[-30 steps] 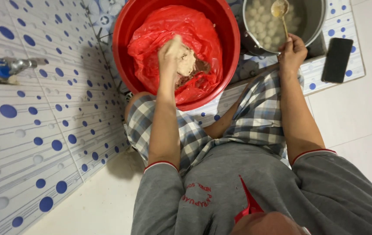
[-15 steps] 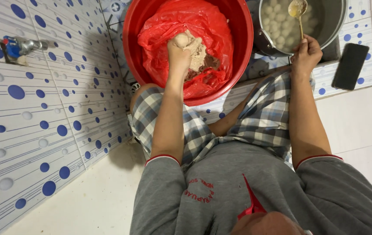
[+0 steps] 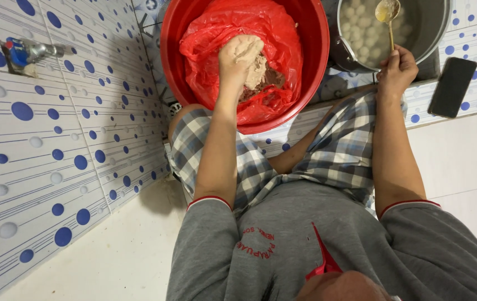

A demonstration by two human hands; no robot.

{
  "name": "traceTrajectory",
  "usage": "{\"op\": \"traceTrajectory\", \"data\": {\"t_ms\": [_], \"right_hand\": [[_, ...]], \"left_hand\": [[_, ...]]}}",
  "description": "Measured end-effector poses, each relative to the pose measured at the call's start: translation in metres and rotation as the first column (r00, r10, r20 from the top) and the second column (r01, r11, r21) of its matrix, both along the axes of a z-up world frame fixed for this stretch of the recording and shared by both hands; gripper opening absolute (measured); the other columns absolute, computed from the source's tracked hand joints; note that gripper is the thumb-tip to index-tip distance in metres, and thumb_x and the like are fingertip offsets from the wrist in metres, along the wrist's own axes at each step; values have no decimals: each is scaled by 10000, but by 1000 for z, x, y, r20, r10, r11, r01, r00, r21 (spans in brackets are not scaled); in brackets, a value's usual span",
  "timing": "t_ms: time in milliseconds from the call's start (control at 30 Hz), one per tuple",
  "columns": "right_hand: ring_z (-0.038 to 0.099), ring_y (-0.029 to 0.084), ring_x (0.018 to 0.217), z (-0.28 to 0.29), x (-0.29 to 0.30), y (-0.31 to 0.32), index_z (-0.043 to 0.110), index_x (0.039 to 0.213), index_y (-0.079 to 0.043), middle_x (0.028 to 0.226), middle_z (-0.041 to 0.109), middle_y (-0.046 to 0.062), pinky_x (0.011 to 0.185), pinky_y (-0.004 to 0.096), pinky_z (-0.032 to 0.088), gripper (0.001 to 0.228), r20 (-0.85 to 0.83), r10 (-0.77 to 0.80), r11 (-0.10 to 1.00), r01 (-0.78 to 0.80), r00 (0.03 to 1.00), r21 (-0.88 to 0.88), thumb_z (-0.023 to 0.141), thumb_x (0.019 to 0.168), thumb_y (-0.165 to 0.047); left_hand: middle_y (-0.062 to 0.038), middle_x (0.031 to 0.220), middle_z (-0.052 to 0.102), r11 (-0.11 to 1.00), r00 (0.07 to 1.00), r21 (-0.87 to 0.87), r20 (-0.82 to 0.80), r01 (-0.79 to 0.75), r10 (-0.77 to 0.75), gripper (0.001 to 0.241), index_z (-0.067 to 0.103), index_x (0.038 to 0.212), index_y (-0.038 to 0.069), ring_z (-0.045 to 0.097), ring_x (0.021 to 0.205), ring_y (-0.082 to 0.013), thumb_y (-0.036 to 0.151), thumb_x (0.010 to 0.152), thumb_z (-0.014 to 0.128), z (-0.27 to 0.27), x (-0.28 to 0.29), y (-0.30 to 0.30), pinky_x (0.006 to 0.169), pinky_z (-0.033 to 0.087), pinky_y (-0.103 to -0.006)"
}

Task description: Forming meatballs from dough using a spoon and dropping them into a pot of water

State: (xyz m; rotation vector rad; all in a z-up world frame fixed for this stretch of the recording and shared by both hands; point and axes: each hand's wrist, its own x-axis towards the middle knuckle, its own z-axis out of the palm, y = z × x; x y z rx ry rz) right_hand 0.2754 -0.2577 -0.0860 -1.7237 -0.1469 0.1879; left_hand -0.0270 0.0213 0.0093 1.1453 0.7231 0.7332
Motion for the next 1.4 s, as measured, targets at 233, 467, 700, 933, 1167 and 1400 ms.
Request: {"op": "traceTrajectory", "data": {"t_ms": [233,467,700,933,1167,1400], "right_hand": [[507,90,508,4,-1,0,737,1128,-98,680,611,39,382,229,352,204,7,1,1000,0,1000,-14,572,1044,-185],[467,85,494,3,-1,0,731,1138,-95,680,603,34,382,235,340,203,-19,-9,1000,9,1000,-1,575,1045,-187],[463,88,481,-2,0,-1,719,1138,-97,688,614,49,388,238,344,191,-5,10,1000,-10,1000,19,573,1055,-186],[475,93,490,7,-4,0,728,1138,-84,689,620,38,394,246,341,188,23,23,1000,-23,999,10,574,1069,-166],[472,88,495,3,-3,0,721,1140,-85,693,621,41,387,232,343,189,14,17,1000,-17,1000,1,576,1062,-176],[473,91,483,5,-3,0,724,1134,-85,689,620,51,384,233,354,195,19,9,1000,-9,1000,-12,574,1054,-180]], "left_hand": [[-72,969,722,995,964,-81,-263,-53,30,273,735,1040,73,688,881,-179,-118,844,741,-3,3,3,781,626,-292],[-28,826,635,1000,975,-16,-219,19,-22,88,652,840,134,611,745,-141,112,844,737,20,-1,-3,694,583,-322],[18,715,619,987,980,128,-186,98,-73,336,601,762,178,518,589,-99,476,909,655,29,-4,-5,519,460,-233],[-80,1044,798,998,987,70,-159,1,10,322,730,1044,118,768,953,-174,29,778,888,-2,11,7,845,666,-278],[-25,717,648,995,989,73,-124,-74,83,271,652,716,105,660,716,-139,-108,783,807,-17,15,8,656,601,-292],[33,702,548,986,925,121,347,117,-153,238,614,816,169,440,558,-90,238,1037,561,-66,19,20,441,339,-208]]}}
